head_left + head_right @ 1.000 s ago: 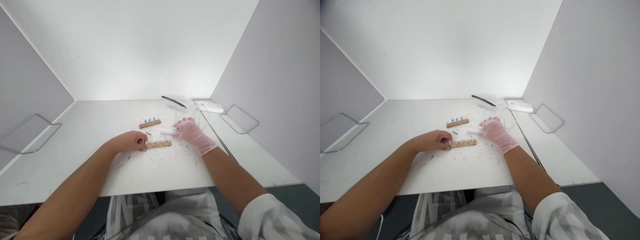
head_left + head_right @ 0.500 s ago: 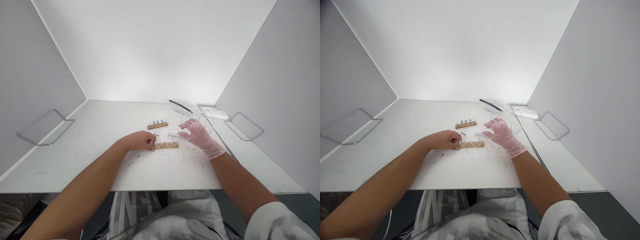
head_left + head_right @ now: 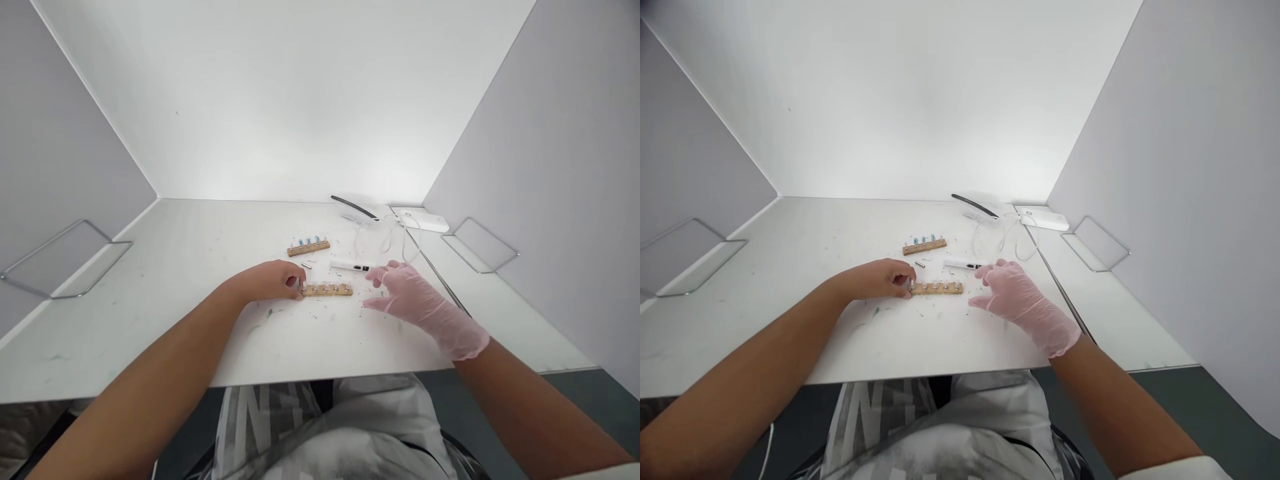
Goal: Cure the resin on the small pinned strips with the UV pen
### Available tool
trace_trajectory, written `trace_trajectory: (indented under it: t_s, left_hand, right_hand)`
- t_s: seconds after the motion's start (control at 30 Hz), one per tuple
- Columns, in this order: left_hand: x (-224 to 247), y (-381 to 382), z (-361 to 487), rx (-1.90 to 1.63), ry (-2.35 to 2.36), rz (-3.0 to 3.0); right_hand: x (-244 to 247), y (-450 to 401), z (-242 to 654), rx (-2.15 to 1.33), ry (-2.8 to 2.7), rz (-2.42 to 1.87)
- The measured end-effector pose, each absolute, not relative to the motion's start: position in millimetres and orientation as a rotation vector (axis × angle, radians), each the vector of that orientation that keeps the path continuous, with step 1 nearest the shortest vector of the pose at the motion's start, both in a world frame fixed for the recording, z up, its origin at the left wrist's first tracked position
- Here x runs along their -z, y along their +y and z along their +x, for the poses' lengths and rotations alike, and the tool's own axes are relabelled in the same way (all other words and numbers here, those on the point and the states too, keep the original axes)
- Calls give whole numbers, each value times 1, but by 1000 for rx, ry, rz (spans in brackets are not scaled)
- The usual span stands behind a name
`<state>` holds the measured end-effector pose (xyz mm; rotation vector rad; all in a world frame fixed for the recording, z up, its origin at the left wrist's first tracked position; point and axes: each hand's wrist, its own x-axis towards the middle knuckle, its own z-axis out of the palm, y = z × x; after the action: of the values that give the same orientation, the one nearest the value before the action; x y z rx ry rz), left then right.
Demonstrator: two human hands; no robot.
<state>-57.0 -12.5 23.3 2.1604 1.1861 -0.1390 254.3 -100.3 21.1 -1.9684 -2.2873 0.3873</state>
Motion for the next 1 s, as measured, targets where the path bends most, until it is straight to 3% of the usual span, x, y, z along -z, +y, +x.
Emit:
trace_trajectory:
  t_s: [1.0]
  left_hand:
    - [-20, -11, -58, 9, 1077, 2160]
  right_hand:
    - [14, -82, 228, -482, -2297, -1770]
